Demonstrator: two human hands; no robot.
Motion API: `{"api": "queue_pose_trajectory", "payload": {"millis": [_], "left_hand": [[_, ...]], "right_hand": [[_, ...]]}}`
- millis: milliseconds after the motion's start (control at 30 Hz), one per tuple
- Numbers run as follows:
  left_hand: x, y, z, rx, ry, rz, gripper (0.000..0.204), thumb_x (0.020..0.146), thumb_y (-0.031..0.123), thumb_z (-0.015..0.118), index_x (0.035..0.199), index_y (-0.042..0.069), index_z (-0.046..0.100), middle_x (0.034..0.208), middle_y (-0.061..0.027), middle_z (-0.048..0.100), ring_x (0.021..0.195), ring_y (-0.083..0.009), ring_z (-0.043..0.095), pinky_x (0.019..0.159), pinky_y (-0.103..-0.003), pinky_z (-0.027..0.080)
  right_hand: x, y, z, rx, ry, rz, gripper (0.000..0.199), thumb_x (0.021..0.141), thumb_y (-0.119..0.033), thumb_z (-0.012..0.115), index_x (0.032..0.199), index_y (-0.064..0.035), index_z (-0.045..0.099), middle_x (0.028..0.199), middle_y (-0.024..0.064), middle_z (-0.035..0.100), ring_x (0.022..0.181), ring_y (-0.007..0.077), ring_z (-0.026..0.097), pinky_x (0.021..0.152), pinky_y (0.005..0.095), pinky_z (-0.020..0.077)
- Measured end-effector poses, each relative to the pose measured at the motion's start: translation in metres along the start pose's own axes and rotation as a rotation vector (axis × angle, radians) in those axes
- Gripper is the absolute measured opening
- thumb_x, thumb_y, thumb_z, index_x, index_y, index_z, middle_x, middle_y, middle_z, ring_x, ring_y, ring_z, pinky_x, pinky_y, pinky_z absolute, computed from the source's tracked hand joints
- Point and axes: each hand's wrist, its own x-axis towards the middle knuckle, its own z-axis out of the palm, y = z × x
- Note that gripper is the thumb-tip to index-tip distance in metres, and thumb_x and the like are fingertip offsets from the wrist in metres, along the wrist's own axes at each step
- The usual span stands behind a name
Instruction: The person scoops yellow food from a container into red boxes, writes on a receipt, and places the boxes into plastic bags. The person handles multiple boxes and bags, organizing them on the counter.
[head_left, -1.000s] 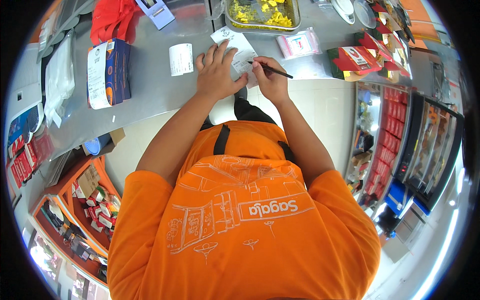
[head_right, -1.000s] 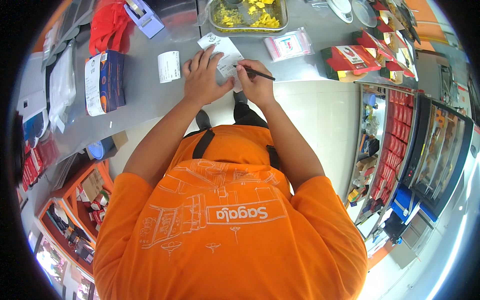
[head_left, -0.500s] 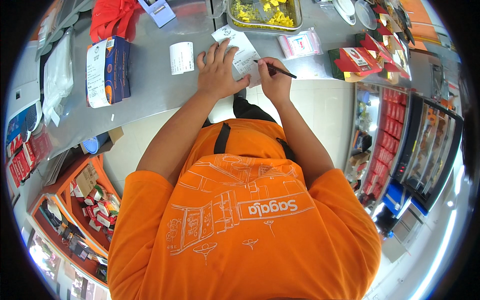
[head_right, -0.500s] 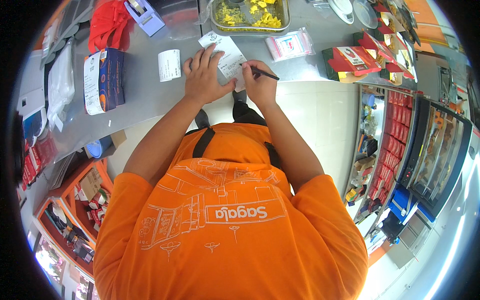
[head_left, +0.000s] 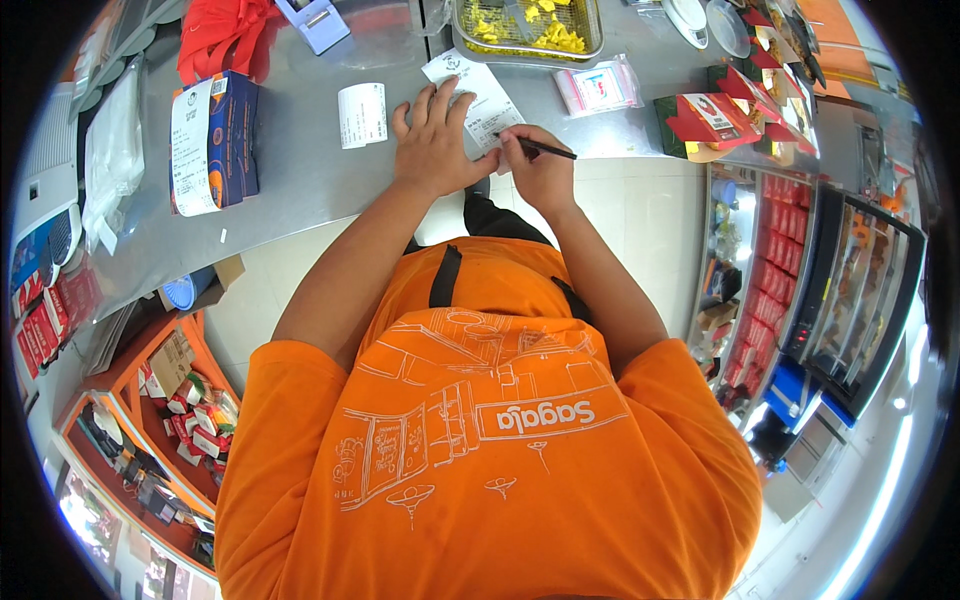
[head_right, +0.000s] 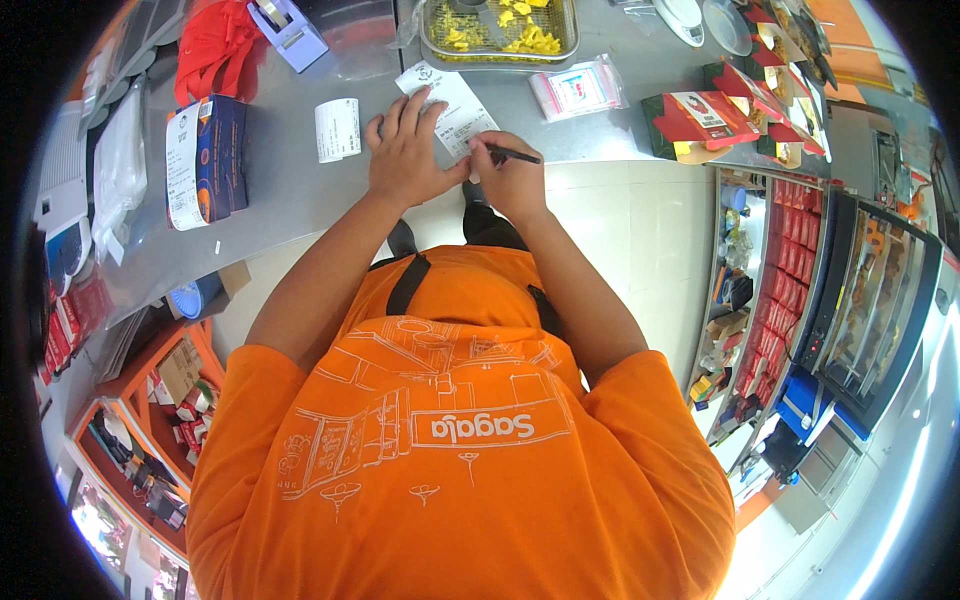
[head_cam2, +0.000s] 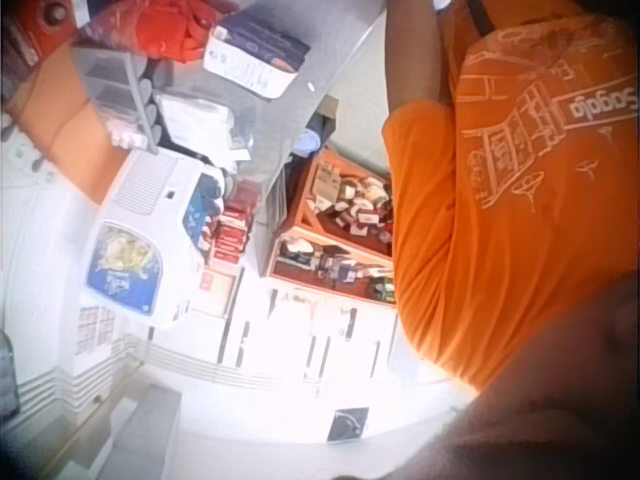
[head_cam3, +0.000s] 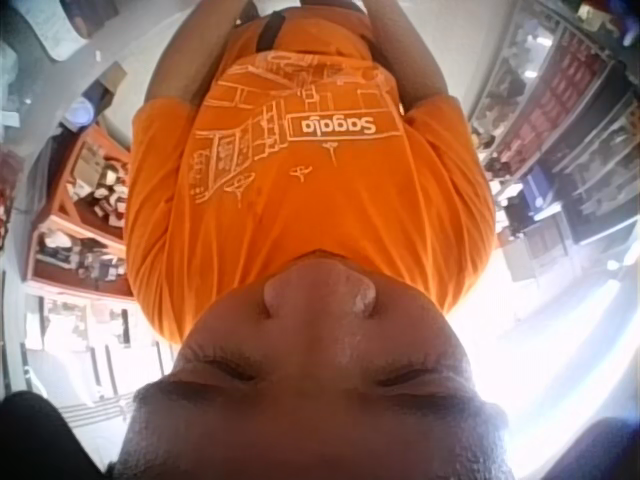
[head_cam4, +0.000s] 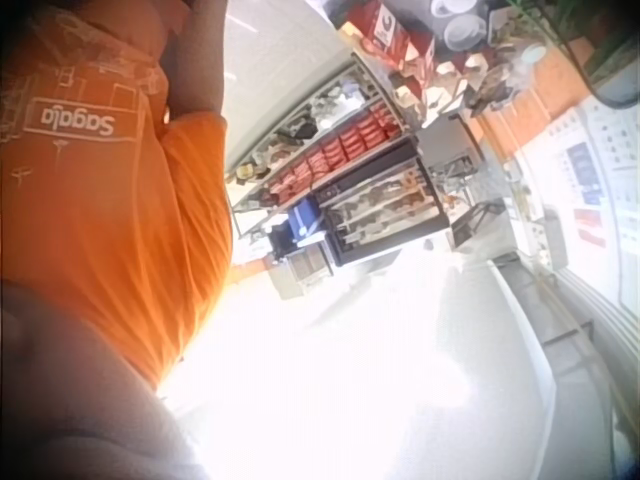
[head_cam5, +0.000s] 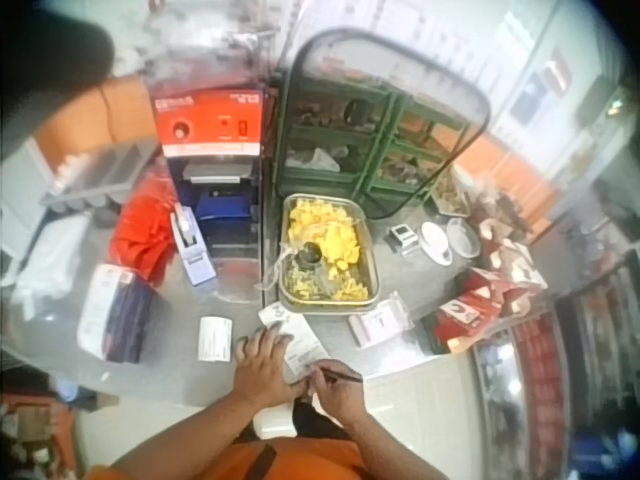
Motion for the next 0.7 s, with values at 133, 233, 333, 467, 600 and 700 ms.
{"api": "queue_pose_trajectory", "payload": {"millis": [133,233,333,467,600,700], "left_hand": [[0.001,-0.001,0.000,-0.006,0.015,0.005,0.086,0.073,0.058,0.077,0.143,0.014,0.052,0.158,-0.0089,0.037,0.146,-0.0299,0.031,0.116,-0.051,0.017],[0.001,-0.002,0.002,-0.013,0.015,0.008,0.085,0.073,0.059,0.076,0.142,0.014,0.052,0.158,-0.0089,0.038,0.146,-0.0298,0.031,0.115,-0.051,0.017],[0.000,-0.002,0.001,0.002,0.014,0.003,0.086,0.073,0.059,0.077,0.142,0.014,0.052,0.158,-0.0088,0.038,0.145,-0.0296,0.032,0.115,-0.051,0.018],[0.000,-0.002,0.001,-0.010,0.041,0.016,0.085,0.073,0.058,0.077,0.141,0.014,0.054,0.157,-0.0088,0.040,0.145,-0.0296,0.033,0.115,-0.051,0.018],[0.000,0.003,-0.001,-0.005,0.022,0.009,0.083,0.074,0.058,0.076,0.140,0.013,0.054,0.157,-0.0087,0.040,0.145,-0.0297,0.033,0.115,-0.051,0.019],[0.003,0.003,0.000,0.009,0.022,0.017,0.083,0.074,0.058,0.076,0.141,0.013,0.054,0.157,-0.0085,0.040,0.145,-0.0295,0.032,0.115,-0.050,0.018]], "right_hand": [[0.003,0.010,0.004,-0.018,0.137,-0.030,0.015,0.095,-0.014,0.072,0.099,-0.0003,0.073,0.081,0.0105,0.072,0.068,0.0141,0.066,0.065,0.0291,0.0530],[0.008,0.012,-0.001,-0.001,0.150,0.022,0.015,0.095,-0.015,0.072,0.099,-0.0003,0.073,0.081,0.0103,0.072,0.068,0.0142,0.066,0.065,0.0295,0.0530],[0.001,0.013,0.000,0.006,0.054,0.007,0.016,0.095,-0.015,0.073,0.099,0.0003,0.074,0.082,0.0105,0.073,0.068,0.0148,0.066,0.065,0.0298,0.0530],[-0.004,0.011,0.000,0.004,0.073,0.019,0.018,0.094,-0.016,0.075,0.099,0.0009,0.074,0.083,0.0111,0.073,0.069,0.0146,0.066,0.064,0.0295,0.0530],[-0.005,0.012,-0.006,0.020,0.079,0.033,0.017,0.094,-0.016,0.075,0.099,0.0002,0.074,0.084,0.0112,0.073,0.069,0.0154,0.066,0.065,0.0290,0.0531],[-0.009,0.013,-0.007,-0.001,0.045,-0.014,0.016,0.094,-0.016,0.074,0.099,-0.0003,0.074,0.083,0.0112,0.073,0.069,0.0158,0.066,0.065,0.0293,0.0530]]}}
